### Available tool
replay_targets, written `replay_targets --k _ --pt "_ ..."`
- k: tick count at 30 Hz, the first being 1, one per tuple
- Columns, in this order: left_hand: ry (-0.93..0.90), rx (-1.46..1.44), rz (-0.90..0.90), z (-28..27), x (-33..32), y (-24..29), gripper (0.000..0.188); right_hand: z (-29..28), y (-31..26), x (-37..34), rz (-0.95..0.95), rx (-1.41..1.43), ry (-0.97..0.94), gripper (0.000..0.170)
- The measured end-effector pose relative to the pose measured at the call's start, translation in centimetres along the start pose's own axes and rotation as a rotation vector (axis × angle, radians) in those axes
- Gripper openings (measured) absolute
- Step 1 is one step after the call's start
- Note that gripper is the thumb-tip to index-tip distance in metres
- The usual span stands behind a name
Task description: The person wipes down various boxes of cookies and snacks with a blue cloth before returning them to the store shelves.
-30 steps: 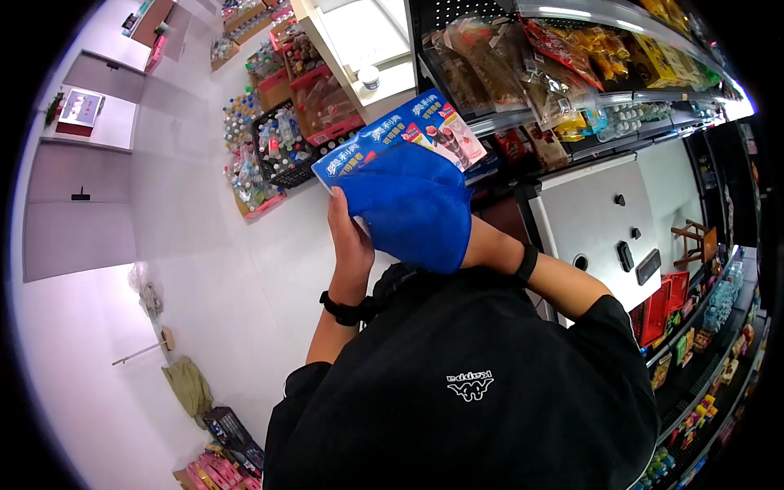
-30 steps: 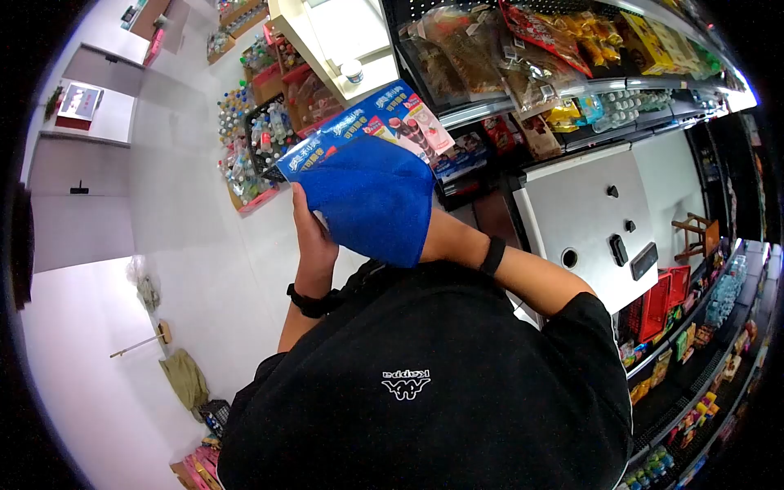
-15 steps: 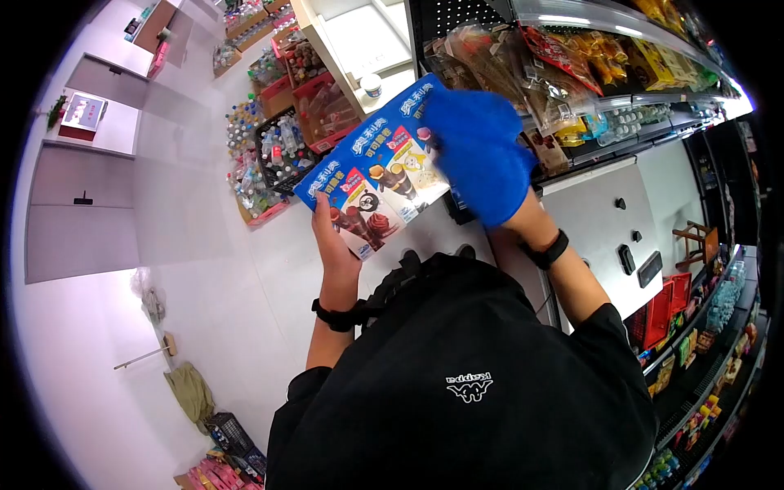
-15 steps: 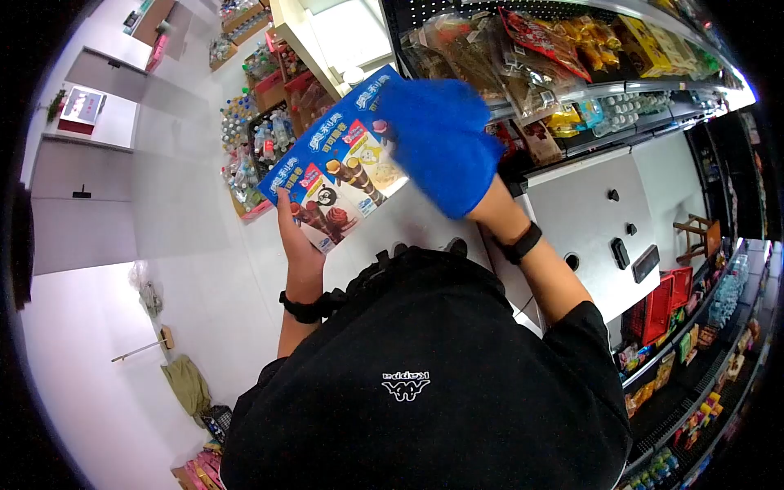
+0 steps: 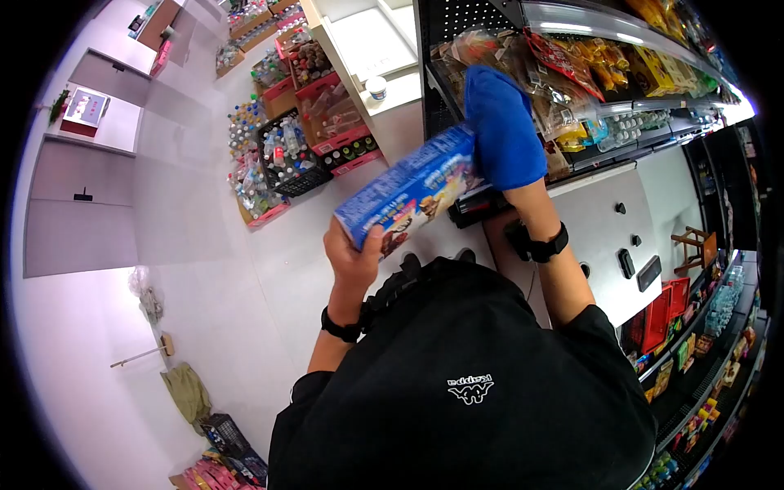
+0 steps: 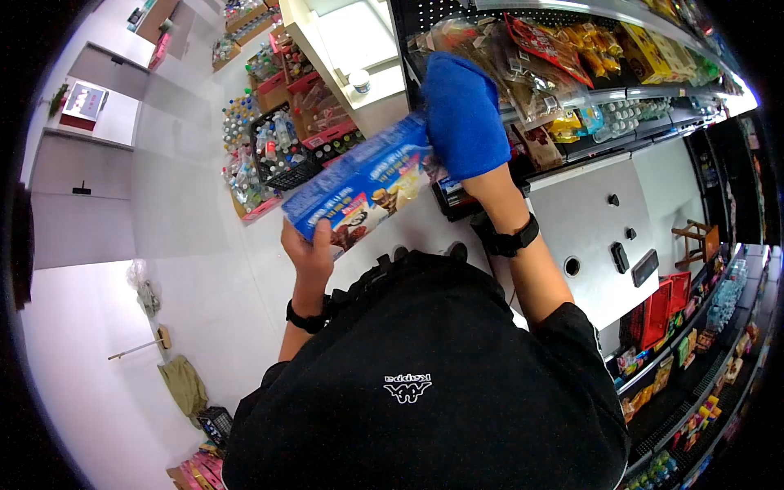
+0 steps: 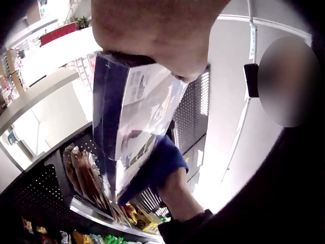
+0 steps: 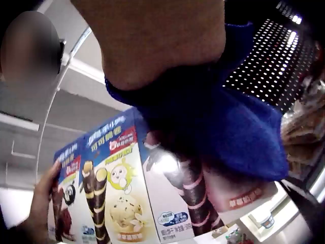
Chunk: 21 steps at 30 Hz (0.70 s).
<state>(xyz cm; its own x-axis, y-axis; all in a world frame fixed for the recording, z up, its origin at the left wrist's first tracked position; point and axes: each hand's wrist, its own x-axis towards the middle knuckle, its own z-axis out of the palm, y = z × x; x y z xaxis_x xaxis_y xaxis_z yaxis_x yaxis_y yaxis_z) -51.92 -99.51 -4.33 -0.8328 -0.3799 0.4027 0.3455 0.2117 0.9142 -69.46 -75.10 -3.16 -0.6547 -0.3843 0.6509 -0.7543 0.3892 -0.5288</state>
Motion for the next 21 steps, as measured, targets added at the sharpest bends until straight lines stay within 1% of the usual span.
replay_targets --k 3,4,6,8,9,11,13,15,16,18,20,21 --pt "-0.102 0.173 0.081 0.4 0.2 0.7 0.033 -0.8 -4.7 1.1 -0.270 -0.171 -0.187 0.041" --pt "-0.121 0.219 0.068 0.9 0.6 1.9 0.033 0.1 -5.9 0.8 -0.284 -0.162 -0.168 0.037" --pt "-0.135 0.276 0.063 1.2 0.6 1.2 0.033 2.1 -7.9 -0.1 -0.202 -0.062 -0.277 0.041" --pt "-0.159 0.332 0.066 1.2 0.6 0.6 0.030 3.3 -10.2 -0.3 -0.177 0.014 -0.343 0.044" --pt "-0.196 0.361 0.128 0.9 0.2 -0.3 0.029 3.4 -11.6 0.0 -0.194 0.041 -0.354 0.046" --pt "-0.271 0.422 0.251 0.1 -0.7 -2.3 0.028 3.7 -12.5 -1.0 -0.157 0.164 -0.373 0.049" --pt "-0.265 0.401 0.305 0.0 -0.5 -2.0 0.026 4.6 -12.3 -2.5 -0.046 0.350 -0.380 0.050" --pt "-0.259 0.420 0.372 -0.3 -0.5 -1.8 0.026 3.4 -11.9 -2.4 -0.062 0.359 -0.367 0.048" --pt "-0.230 0.400 0.285 -0.2 -0.3 -0.8 0.026 2.7 -11.6 -2.1 -0.071 0.363 -0.360 0.047" --pt "-0.174 0.358 0.110 -0.3 -0.3 1.6 0.028 2.5 -8.5 -1.9 -0.224 0.044 -0.364 0.044" --pt "-0.135 0.289 0.123 -1.0 -0.4 1.2 0.030 1.6 -5.7 -0.8 -0.283 -0.169 -0.346 0.040" --pt "-0.114 0.255 0.131 -1.4 -0.4 1.1 0.031 0.9 -4.2 -0.6 -0.256 -0.174 -0.303 0.040"
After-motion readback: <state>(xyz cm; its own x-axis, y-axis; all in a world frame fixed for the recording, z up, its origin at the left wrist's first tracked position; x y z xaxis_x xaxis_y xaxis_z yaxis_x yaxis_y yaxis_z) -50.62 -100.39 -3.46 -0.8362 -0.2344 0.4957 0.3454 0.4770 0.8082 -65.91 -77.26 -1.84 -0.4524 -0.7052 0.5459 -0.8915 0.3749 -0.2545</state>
